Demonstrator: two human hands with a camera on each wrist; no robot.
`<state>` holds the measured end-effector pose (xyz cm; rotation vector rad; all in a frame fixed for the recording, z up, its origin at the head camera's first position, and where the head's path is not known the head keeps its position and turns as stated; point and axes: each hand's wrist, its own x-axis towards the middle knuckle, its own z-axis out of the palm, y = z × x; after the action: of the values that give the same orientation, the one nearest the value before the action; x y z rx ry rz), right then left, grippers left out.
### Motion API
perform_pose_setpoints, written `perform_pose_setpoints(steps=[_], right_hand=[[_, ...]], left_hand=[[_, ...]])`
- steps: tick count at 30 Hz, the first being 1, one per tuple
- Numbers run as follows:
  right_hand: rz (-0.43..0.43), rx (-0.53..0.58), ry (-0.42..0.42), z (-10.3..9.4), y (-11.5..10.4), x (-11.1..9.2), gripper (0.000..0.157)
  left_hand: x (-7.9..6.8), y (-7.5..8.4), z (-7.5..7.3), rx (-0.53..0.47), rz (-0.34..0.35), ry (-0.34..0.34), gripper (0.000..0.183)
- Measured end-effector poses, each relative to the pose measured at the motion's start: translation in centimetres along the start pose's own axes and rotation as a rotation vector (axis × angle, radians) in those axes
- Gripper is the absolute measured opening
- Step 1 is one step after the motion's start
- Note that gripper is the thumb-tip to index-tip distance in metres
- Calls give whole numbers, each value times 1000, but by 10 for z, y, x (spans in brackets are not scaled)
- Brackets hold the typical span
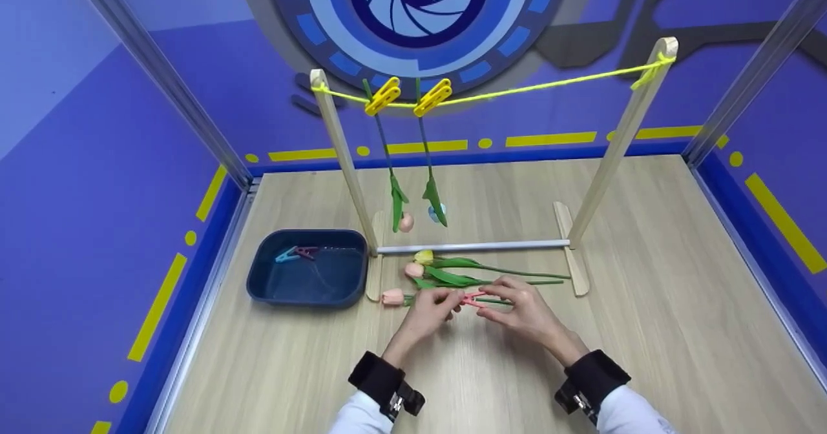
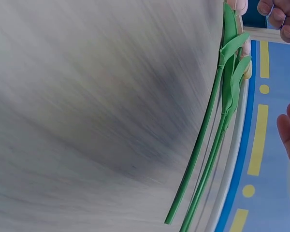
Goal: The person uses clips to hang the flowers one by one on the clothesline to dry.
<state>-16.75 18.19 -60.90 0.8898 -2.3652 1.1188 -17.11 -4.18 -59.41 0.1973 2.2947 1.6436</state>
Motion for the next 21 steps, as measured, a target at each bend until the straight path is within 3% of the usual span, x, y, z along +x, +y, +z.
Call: perform_pose_setpoints(steps=[7,13,21], right_hand=[[-8,-33,-2,0,-1,4,45],[-60,-55,18,1,2,8,38],[-102,-66,37,3,3,3,33]], left_hand=[[1,1,3,8,11,24,35],[1,3,5,26,41,32,35],[-2,0,5,48,28,24,39]])
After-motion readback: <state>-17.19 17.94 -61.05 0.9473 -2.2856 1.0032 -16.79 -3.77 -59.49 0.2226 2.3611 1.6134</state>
